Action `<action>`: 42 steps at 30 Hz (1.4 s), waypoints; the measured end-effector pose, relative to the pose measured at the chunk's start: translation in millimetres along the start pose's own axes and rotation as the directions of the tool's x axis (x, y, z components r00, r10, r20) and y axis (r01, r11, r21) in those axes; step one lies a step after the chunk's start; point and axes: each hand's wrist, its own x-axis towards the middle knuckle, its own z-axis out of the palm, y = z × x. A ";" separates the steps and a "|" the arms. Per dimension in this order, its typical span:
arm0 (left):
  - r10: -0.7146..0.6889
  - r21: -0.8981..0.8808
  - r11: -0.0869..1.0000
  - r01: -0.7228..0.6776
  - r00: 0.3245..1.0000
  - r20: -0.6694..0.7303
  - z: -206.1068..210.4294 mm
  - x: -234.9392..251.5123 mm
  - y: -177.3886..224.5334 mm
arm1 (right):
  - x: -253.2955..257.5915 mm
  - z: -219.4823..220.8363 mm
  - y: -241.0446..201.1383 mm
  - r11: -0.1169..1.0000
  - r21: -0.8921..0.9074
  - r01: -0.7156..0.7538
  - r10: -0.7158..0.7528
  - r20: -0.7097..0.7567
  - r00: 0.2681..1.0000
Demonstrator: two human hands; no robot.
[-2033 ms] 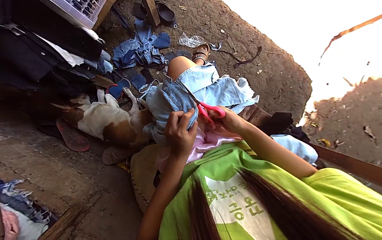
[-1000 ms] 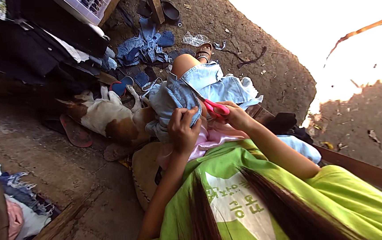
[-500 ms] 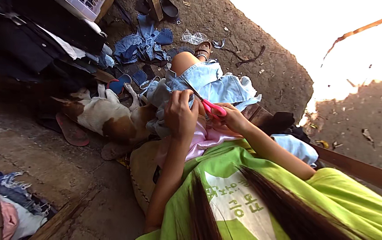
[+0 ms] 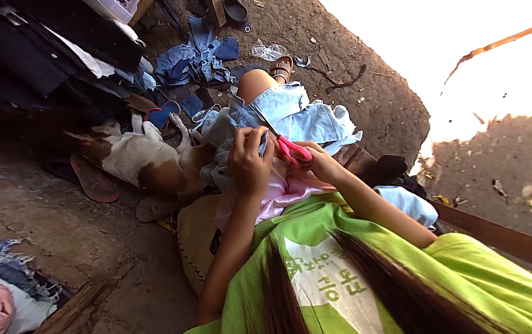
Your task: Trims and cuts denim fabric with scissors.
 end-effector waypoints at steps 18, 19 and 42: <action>0.012 -0.037 0.999 -0.012 1.000 0.000 -1.8 -1.7 -0.7 | -2.3 14.2 -5.7 1.000 0.009 0.019 -0.019 -0.069 0.997; 0.015 -0.037 0.999 -0.015 1.000 -0.005 -1.5 -1.2 -0.8 | -1.1 15.4 -7.9 1.000 -0.016 0.005 -0.006 -0.074 0.997; 0.003 -0.113 0.994 -0.007 0.999 -0.036 0.1 -0.9 -3.6 | 10.7 11.6 -9.1 1.000 -0.019 0.002 -0.003 -0.074 0.997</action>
